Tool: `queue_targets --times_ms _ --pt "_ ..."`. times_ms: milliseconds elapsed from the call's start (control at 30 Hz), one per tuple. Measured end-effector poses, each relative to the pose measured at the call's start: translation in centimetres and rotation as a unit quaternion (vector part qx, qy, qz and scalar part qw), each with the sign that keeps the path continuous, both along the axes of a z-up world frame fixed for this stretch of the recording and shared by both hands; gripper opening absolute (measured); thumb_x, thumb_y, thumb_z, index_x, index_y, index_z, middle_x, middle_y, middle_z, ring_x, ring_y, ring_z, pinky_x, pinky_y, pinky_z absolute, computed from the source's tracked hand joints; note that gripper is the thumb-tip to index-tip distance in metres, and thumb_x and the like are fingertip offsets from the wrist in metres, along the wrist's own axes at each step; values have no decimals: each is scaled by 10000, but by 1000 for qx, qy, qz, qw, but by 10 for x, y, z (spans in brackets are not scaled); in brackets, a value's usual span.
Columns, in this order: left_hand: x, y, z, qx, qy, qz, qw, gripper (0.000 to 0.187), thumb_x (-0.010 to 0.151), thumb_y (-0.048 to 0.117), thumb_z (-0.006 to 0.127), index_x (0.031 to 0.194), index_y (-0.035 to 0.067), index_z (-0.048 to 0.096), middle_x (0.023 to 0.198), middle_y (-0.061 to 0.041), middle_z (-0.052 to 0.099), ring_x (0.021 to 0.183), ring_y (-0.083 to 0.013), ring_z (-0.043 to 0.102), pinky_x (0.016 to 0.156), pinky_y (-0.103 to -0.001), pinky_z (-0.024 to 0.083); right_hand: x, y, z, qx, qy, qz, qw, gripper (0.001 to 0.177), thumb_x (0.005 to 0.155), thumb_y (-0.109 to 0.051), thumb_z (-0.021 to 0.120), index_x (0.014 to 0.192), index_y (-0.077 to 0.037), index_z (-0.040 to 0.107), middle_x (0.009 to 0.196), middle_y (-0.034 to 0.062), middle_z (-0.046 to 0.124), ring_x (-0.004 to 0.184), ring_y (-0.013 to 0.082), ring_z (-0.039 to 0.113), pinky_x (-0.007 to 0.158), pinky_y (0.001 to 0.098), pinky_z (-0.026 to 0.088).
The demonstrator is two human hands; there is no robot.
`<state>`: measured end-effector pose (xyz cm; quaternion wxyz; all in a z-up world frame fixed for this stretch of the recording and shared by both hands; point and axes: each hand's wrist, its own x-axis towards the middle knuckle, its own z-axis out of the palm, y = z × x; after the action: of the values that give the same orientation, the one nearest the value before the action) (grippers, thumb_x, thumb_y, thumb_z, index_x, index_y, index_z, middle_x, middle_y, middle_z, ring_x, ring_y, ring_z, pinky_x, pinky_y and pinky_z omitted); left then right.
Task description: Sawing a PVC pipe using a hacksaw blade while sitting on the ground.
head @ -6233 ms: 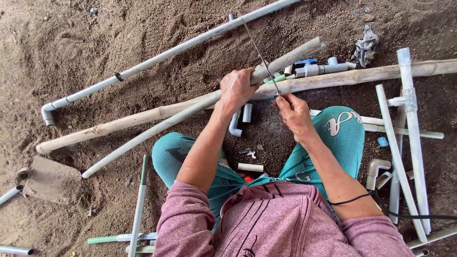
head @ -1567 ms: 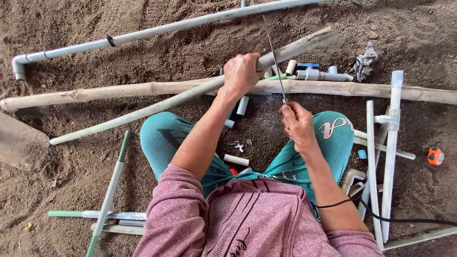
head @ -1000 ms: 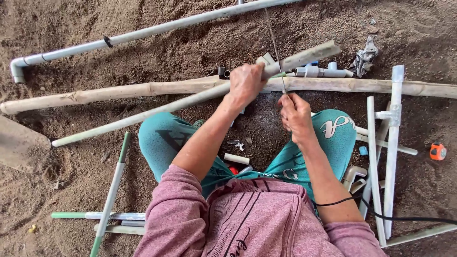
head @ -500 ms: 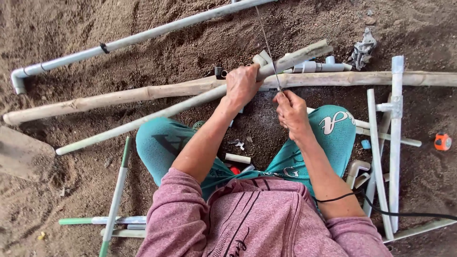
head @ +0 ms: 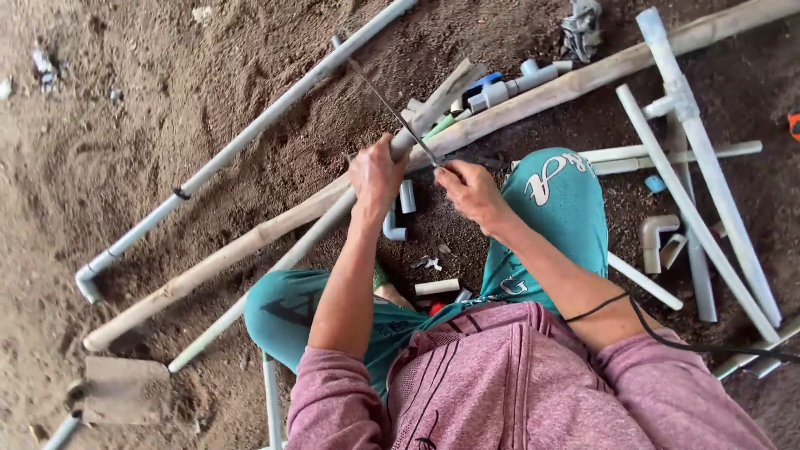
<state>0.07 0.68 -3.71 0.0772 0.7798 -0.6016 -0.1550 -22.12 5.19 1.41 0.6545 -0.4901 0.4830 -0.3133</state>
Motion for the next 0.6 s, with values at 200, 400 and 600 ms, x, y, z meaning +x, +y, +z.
queue_targets --times_ms 200,400,600 --pt "21 -9 11 -24 -20 30 999 261 916 433 825 1043 220 745 887 -113 803 928 -362 809 850 -537 647 1 7 -8 -3 -4 19 1000 277 1147 -262 591 1066 -16 690 593 -9 520 426 54 486 380 190 424" --pt "1 2 -10 -34 15 9 999 309 916 445 829 1088 198 762 889 -147 806 943 -397 805 855 -563 639 -2 -1 10 8 -19 12 1000 250 1140 -227 564 1048 -21 672 573 -37 482 430 38 461 391 195 421" --pt "20 -3 -9 -28 -11 16 999 291 896 437 837 1070 215 765 885 -130 803 939 -378 802 860 -552 638 3 6 16 -10 -44 5 999 290 1151 -227 513 1034 -20 680 597 -21 477 480 14 452 419 177 373"
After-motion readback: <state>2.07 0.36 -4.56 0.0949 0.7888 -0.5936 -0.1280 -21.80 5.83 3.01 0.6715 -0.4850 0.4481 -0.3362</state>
